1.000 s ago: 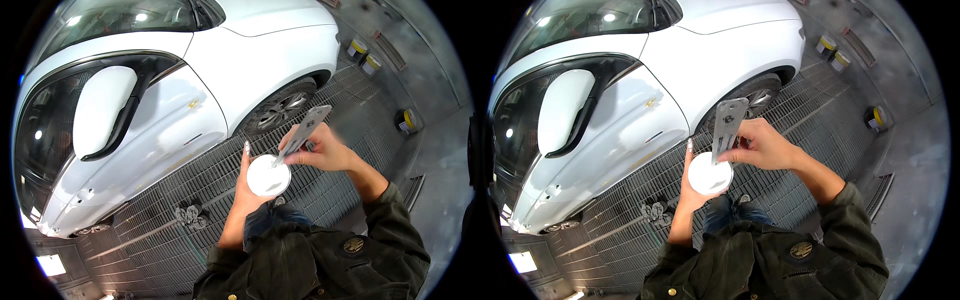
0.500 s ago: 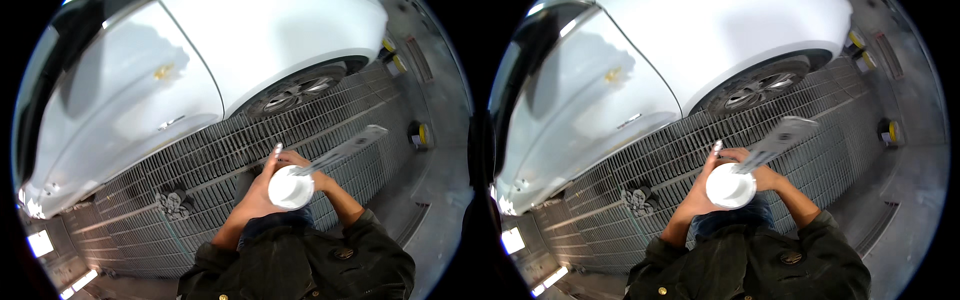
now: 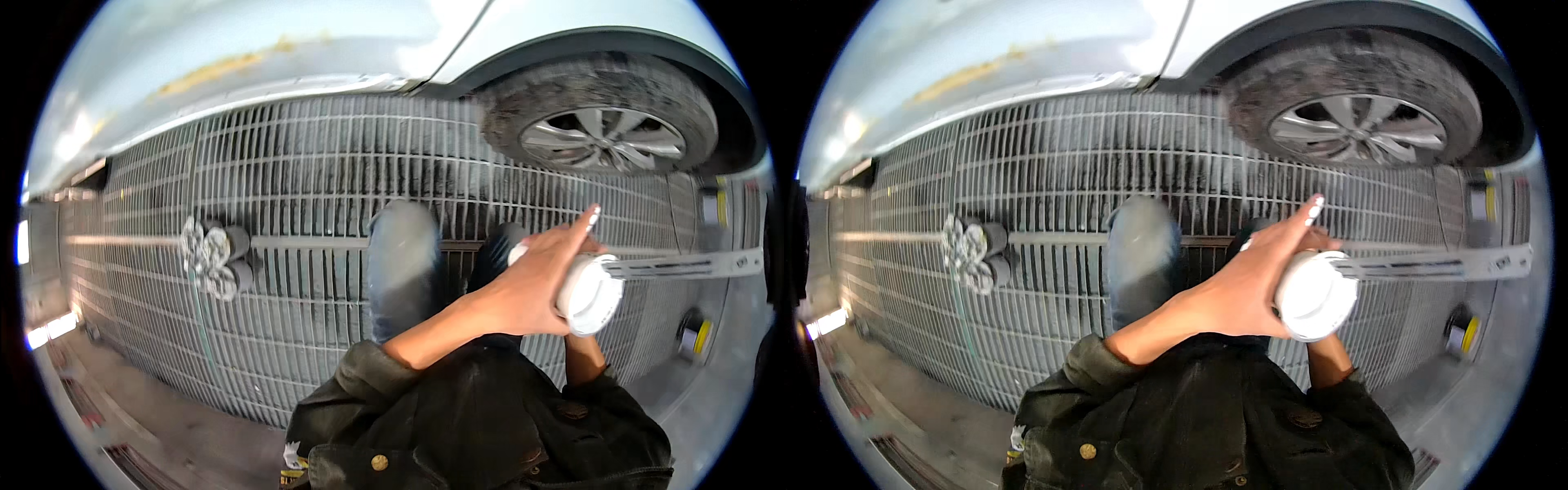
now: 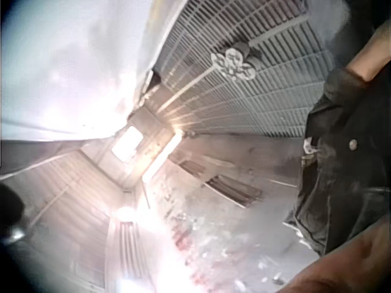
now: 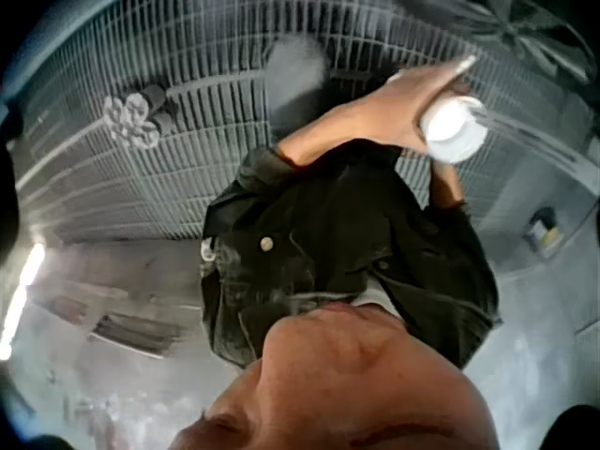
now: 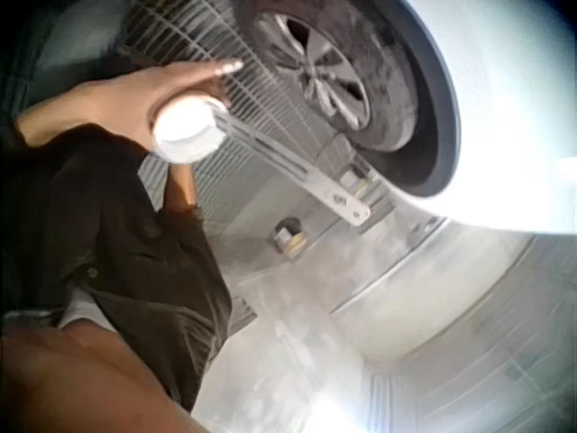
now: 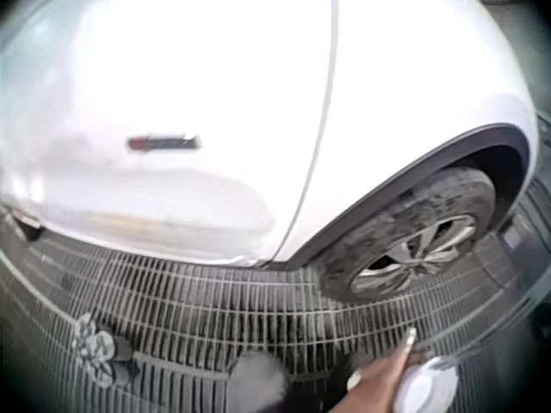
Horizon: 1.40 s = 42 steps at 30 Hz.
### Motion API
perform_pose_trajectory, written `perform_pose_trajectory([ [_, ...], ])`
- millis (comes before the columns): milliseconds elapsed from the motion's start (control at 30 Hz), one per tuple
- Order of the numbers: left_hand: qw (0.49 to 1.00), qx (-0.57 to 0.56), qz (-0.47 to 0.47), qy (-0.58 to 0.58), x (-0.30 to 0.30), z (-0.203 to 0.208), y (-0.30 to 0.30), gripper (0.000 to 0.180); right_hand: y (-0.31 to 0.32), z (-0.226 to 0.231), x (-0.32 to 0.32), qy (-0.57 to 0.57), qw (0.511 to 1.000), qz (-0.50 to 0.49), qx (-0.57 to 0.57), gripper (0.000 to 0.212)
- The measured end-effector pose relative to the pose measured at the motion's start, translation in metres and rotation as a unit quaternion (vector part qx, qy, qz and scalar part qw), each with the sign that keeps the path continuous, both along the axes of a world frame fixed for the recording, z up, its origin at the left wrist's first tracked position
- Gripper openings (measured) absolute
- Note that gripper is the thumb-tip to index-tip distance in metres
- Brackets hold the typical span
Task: The person uses a metal spreader to apply a white paste from a cup onto the body panels of a white car. They repeatedly dip the spreader into the cup and smooth the substance onto the hood, front fender, and side door, working in a systematic manner across different sections of the vehicle.
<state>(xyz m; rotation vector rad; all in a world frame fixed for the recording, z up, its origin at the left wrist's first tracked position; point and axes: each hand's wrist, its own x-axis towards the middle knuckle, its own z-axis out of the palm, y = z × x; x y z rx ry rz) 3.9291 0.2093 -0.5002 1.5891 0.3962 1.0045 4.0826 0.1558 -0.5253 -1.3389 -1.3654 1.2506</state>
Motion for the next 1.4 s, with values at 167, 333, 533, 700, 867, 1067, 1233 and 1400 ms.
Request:
perform_pose_trajectory([
  [167, 0.986, 0.025, 0.148, 0.067, -0.055, -0.045, -0.014, 0.133, -0.003, -0.024, 0.007, -0.055, 0.994, 0.022, 0.089, 0.071],
  [333, 0.890, -0.200, 0.398, 0.101, -0.163, -0.219, -0.058, 0.092, -0.007, -0.045, 0.038, -0.007, 0.996, -0.020, 0.088, 0.074],
  [533, 0.818, -0.338, 0.464, 0.024, -0.167, -0.290, -0.052, 0.080, 0.014, -0.016, 0.051, -0.045, 0.989, -0.002, 0.139, 0.066],
  [700, 0.892, -0.254, 0.371, 0.044, -0.113, -0.246, 0.041, 0.080, 0.004, -0.037, 0.081, -0.038, 0.988, -0.027, 0.145, 0.076],
  [867, 0.856, -0.334, 0.387, 0.076, -0.103, -0.275, 0.059, 0.083, -0.012, -0.039, 0.093, -0.083, 0.978, -0.079, 0.175, 0.078],
  [1067, 0.617, -0.463, 0.450, 0.450, -0.162, -0.416, -0.030, 0.109, -0.020, -0.047, 0.097, -0.064, 0.978, -0.127, 0.154, 0.076],
  [1233, 0.516, -0.537, 0.462, 0.481, -0.207, -0.451, -0.098, 0.109, -0.018, -0.053, 0.097, -0.038, 0.984, -0.102, 0.139, 0.078],
  [1400, 0.518, -0.464, 0.475, 0.539, -0.231, -0.457, -0.080, 0.095, -0.012, -0.052, 0.091, -0.055, 0.989, -0.075, 0.114, 0.079],
])
